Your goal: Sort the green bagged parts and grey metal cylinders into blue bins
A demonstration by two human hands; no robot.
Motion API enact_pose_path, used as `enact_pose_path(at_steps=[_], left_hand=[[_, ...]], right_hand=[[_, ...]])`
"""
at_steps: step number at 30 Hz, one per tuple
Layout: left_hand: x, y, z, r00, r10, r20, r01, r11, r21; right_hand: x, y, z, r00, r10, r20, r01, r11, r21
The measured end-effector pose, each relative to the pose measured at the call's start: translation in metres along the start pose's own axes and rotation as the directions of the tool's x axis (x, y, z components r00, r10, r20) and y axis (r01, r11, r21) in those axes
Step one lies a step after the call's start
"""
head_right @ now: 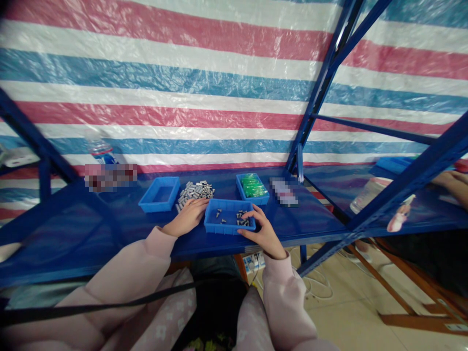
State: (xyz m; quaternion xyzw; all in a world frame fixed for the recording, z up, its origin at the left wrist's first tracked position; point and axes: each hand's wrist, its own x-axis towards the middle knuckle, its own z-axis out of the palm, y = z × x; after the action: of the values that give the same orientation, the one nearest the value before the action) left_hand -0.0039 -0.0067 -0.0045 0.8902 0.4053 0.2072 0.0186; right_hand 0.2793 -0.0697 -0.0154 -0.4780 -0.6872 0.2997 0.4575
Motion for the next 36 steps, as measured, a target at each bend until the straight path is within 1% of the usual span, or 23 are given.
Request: enact_pose_path(at_steps=[3, 7, 17, 20, 22, 25, 27, 28, 31, 33, 34, 36], left_hand=[[0.0004, 0.0020, -0.0042, 1.000, -0.002, -0.027, 0.002, 1.000, -0.016], [0.0012, 0.0041, -0.0079, 0.999, -0.033, -0.029, 0.033, 0.999, -0.007], [0.0014, 0.0032, -0.0060, 0.997, -0.067, -0.028, 0.069, 0.997, 0.046], [0.0014, 0.0027, -0.0057, 0.994, -0.097, -0.055, 0.099, 0.994, 0.049], [0.0018, 0.0019, -0.0053, 0.987, -0.130, -0.096, 0.134, 0.990, 0.032], [0.0028, -0.0003, -0.0045, 0.958, -0.189, -0.217, 0.189, 0.982, -0.020], [0.0037, -0.0017, -0.0041, 0.922, -0.205, -0.329, 0.191, 0.979, -0.073], [0.0042, -0.0021, -0.0040, 0.900, -0.200, -0.389, 0.173, 0.980, -0.102], [0.0051, -0.0011, -0.0045, 0.824, -0.150, -0.547, 0.059, 0.982, -0.181], [0.0052, 0.0015, -0.0055, 0.784, -0.114, -0.610, -0.028, 0.975, -0.219], [0.0051, 0.0033, -0.0061, 0.774, -0.098, -0.626, -0.066, 0.970, -0.233], [0.0048, 0.0070, -0.0078, 0.766, -0.062, -0.639, -0.129, 0.960, -0.248]], right_hand=[[-0.0001, -0.0004, -0.0001, 1.000, -0.004, 0.002, 0.004, 1.000, 0.002], [-0.0007, 0.0003, -0.0002, 1.000, -0.008, 0.001, 0.008, 1.000, 0.005], [-0.0005, 0.0018, -0.0002, 1.000, -0.014, 0.007, 0.014, 1.000, -0.002], [-0.0008, 0.0017, -0.0001, 1.000, -0.010, 0.006, 0.010, 1.000, -0.006], [-0.0007, 0.0015, 0.0001, 1.000, -0.008, 0.004, 0.008, 1.000, -0.010], [-0.0003, 0.0013, 0.0000, 1.000, -0.013, 0.003, 0.013, 1.000, -0.015], [-0.0002, 0.0013, -0.0002, 1.000, -0.017, 0.008, 0.017, 1.000, -0.016], [-0.0003, 0.0014, -0.0004, 1.000, -0.018, 0.009, 0.018, 1.000, -0.017], [-0.0009, 0.0020, -0.0005, 1.000, -0.021, 0.003, 0.021, 1.000, -0.019], [-0.0010, 0.0025, -0.0003, 1.000, -0.022, -0.002, 0.021, 1.000, -0.023], [-0.0008, 0.0026, -0.0001, 1.000, -0.022, -0.002, 0.022, 0.999, -0.026], [-0.0002, 0.0026, 0.0005, 1.000, -0.025, -0.001, 0.025, 0.999, -0.037]])
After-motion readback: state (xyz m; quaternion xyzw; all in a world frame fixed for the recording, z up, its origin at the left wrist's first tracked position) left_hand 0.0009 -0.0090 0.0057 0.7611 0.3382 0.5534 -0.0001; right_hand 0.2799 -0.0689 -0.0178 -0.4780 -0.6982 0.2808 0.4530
